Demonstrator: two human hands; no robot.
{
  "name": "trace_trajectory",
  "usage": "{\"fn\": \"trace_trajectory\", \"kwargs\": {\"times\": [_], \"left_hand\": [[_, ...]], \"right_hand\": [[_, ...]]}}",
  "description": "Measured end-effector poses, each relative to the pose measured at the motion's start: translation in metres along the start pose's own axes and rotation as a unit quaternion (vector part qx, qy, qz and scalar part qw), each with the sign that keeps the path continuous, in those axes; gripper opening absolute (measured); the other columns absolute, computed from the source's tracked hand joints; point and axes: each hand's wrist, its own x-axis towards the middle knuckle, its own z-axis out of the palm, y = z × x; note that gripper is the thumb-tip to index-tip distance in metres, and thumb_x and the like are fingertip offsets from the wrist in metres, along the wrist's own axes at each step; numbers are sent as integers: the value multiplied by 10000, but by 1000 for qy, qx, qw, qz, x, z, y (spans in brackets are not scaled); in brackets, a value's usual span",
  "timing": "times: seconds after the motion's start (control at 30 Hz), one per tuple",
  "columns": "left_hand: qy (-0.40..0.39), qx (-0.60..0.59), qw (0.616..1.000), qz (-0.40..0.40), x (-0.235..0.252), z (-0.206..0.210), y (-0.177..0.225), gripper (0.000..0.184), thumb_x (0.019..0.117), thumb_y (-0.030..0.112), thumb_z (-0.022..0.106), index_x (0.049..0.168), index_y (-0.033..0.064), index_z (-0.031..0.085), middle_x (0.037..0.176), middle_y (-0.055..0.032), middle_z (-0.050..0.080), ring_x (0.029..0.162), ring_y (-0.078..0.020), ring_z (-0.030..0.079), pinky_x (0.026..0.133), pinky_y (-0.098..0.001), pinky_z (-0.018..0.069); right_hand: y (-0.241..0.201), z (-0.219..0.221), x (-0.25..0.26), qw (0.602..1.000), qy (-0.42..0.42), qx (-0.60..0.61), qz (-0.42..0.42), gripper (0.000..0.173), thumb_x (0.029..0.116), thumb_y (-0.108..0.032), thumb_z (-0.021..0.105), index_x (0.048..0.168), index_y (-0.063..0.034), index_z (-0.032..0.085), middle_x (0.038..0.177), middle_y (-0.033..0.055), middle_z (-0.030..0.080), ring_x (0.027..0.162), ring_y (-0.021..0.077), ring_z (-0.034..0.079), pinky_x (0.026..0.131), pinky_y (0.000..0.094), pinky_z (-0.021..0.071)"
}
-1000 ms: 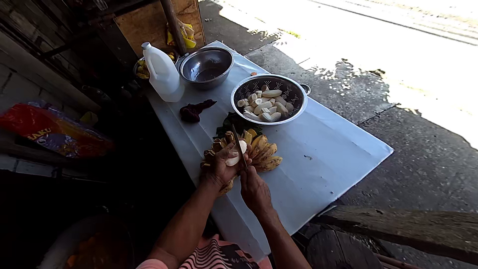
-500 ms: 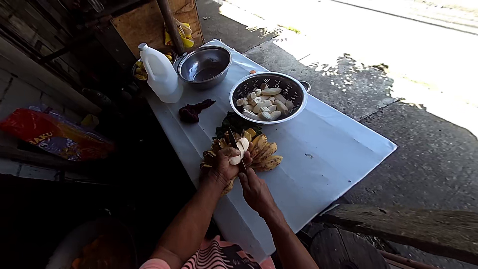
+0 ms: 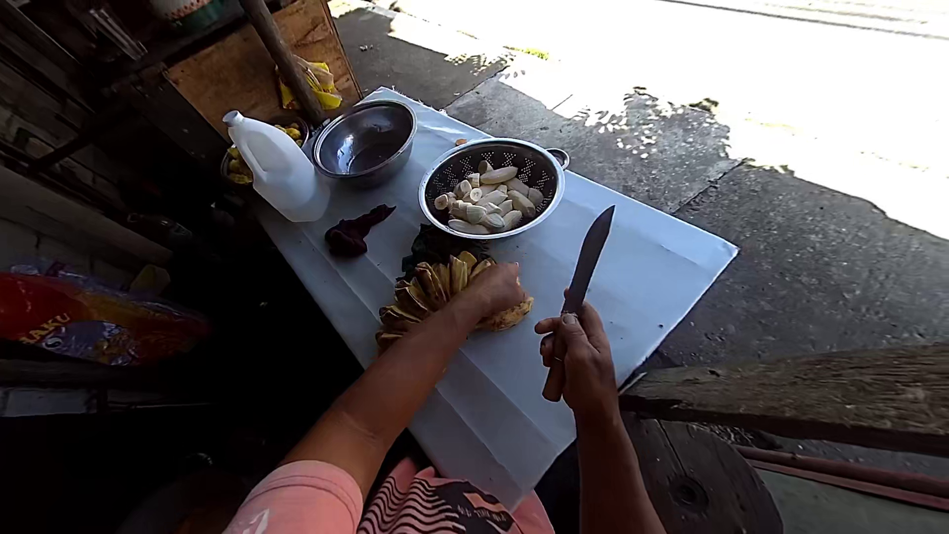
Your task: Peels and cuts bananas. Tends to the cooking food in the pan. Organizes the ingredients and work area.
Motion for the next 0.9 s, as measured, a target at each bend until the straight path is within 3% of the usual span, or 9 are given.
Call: {"fn": "trace_trajectory", "kwargs": {"times": [0.07,0.2,0.37,0.47,0.5,0.57,0.63,0.8,0.9], "left_hand": [[-43,123,990,-49,8,7,9,472,963,274,671,1329,-5,571,1226,-236,658,1154,-402,647,933,-636,517],[-88,122,988,-43,22,0,2,299,860,255,745,982,-11,680,987,-207,685,945,-362,669,790,-607,531],[-53,-47,997,28,6,-9,-32,236,850,176,818,981,21,698,909,-147,702,847,-270,679,791,-509,549],[-8,-128,991,44,-9,-6,-43,225,846,111,809,1020,17,703,918,-142,706,812,-239,677,750,-457,559],[6,-160,986,40,-13,-2,-47,291,848,113,821,1093,15,698,957,-158,714,798,-240,688,714,-435,579],[34,-231,972,32,-25,5,-53,367,866,97,807,1201,19,681,1007,-167,712,788,-228,684,687,-394,583],[85,-309,947,27,-32,11,-62,392,869,83,805,1232,16,675,1028,-164,714,799,-216,688,689,-373,590],[219,-405,887,-24,-32,18,-58,410,874,99,814,1245,5,666,1056,-159,704,757,-190,651,632,-333,552],[233,-448,863,-11,-35,28,-58,382,883,64,795,1237,6,663,1033,-144,698,695,-161,615,568,-291,513]], "right_hand": [[14,1,-2,999,-19,-31,27,504,1091,-162,402,1580,-96,302,928,82,673,713,168,680,571,275,577],[48,-3,-1,969,-8,-244,28,497,1101,-263,414,1584,-147,390,835,59,602,586,134,539,540,326,490],[57,1,-23,910,-16,-411,-44,498,1104,-334,339,1524,-118,496,1124,176,723,934,327,710,833,555,549],[54,14,-8,917,-50,-393,-33,492,1111,-322,333,1522,-108,496,1212,172,709,1013,322,708,898,539,540],[52,20,3,933,-60,-354,-15,479,1113,-320,339,1506,-107,511,1127,150,713,895,270,690,827,489,545],[50,34,23,969,-85,-226,49,430,1121,-327,333,1436,-117,538,808,69,600,587,164,546,560,354,496],[46,45,30,986,-110,-80,100,402,1130,-325,323,1400,-99,517,641,38,514,446,134,464,423,293,439],[53,64,13,986,-130,61,90,414,1114,-317,287,1431,-92,429,639,0,464,450,109,464,424,259,462],[71,74,19,984,-78,143,75,360,1122,-302,264,1235,-59,503,619,20,503,441,111,488,422,254,474]]}}
